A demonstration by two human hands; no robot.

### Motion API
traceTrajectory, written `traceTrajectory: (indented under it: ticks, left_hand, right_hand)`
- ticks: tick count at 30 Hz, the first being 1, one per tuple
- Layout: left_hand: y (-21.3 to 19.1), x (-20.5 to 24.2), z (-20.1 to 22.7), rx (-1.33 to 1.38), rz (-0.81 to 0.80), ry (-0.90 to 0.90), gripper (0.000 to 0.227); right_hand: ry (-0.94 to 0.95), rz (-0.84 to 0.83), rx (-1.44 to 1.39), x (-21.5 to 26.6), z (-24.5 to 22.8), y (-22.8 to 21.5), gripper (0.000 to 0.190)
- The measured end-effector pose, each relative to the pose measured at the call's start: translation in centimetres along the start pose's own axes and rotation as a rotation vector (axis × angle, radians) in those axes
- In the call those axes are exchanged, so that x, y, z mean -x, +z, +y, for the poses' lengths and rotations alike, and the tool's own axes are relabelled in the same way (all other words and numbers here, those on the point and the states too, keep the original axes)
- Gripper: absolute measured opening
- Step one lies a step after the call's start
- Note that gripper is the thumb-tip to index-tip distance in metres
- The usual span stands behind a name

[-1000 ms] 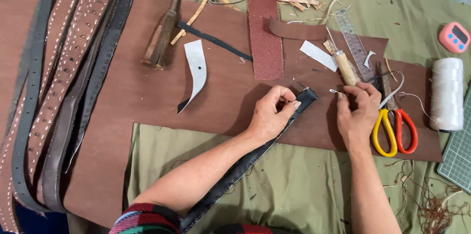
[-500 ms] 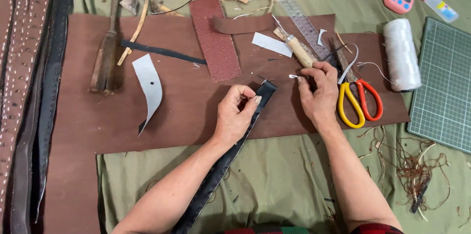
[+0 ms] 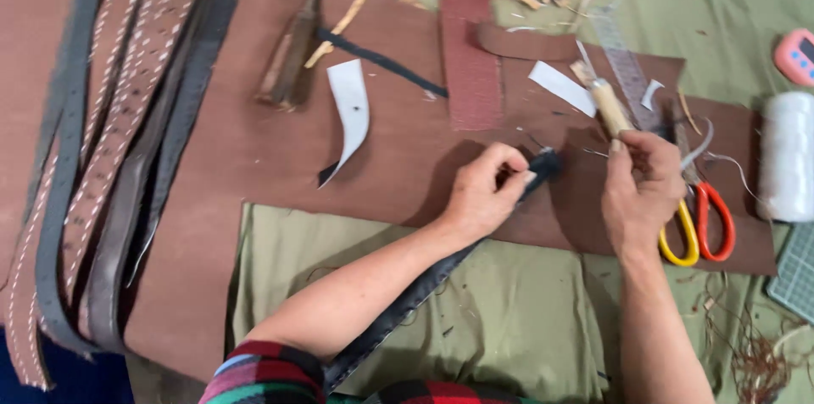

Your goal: Cutting leather strips and assembling keepers onto belts at a workshop station

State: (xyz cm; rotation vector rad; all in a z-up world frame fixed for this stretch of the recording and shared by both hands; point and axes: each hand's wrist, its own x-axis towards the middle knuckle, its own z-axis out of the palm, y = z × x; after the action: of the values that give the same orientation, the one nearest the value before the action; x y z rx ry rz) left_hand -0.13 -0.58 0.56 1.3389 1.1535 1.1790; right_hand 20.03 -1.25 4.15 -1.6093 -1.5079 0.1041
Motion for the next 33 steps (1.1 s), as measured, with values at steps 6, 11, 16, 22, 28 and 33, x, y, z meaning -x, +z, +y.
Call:
traceTrajectory:
  ticks: [6, 11, 16, 22, 28, 33]
  left_hand:
    - [-0.1, -0.2, 0.2, 0.027, -0.082, -0.046, 0.010]
    - [-0.3, -0.3, 0.0, 0.014, -0.091, -0.041, 0.009]
    - [-0.8, -0.2, 0.1, -0.009, -0.159, -0.113, 0.008]
    - [0.0, -0.1, -1.3, -0.126, -0.179, -0.206, 0.033]
    - [-0.5, -0.4, 0.2, -0.145, -0.240, -0.356, 0.023]
    - [0.5, -0.1, -1.8, -0.120, -0.166, -0.217, 0.035]
  right_hand:
    - [-0.373, -0.382, 0.040, -6.9, -9.3, 4.4, 0.010]
    - [-0.653, -0.582, -0.156, -10.4, -14.3, 15.1, 0.009]
    - [-0.807, -0.715, -0.109, -10.0, -16.7, 24.3, 0.014]
    - [-0.972, -0.836, 0.235, -8.8, -18.1, 29.4, 0.040]
    - [-0.946, -0.811, 0.391, -8.9, -17.6, 30.2, 0.025]
    - [-0.919, -0.775, 0.274, -8.7, -17.1, 29.5, 0.039]
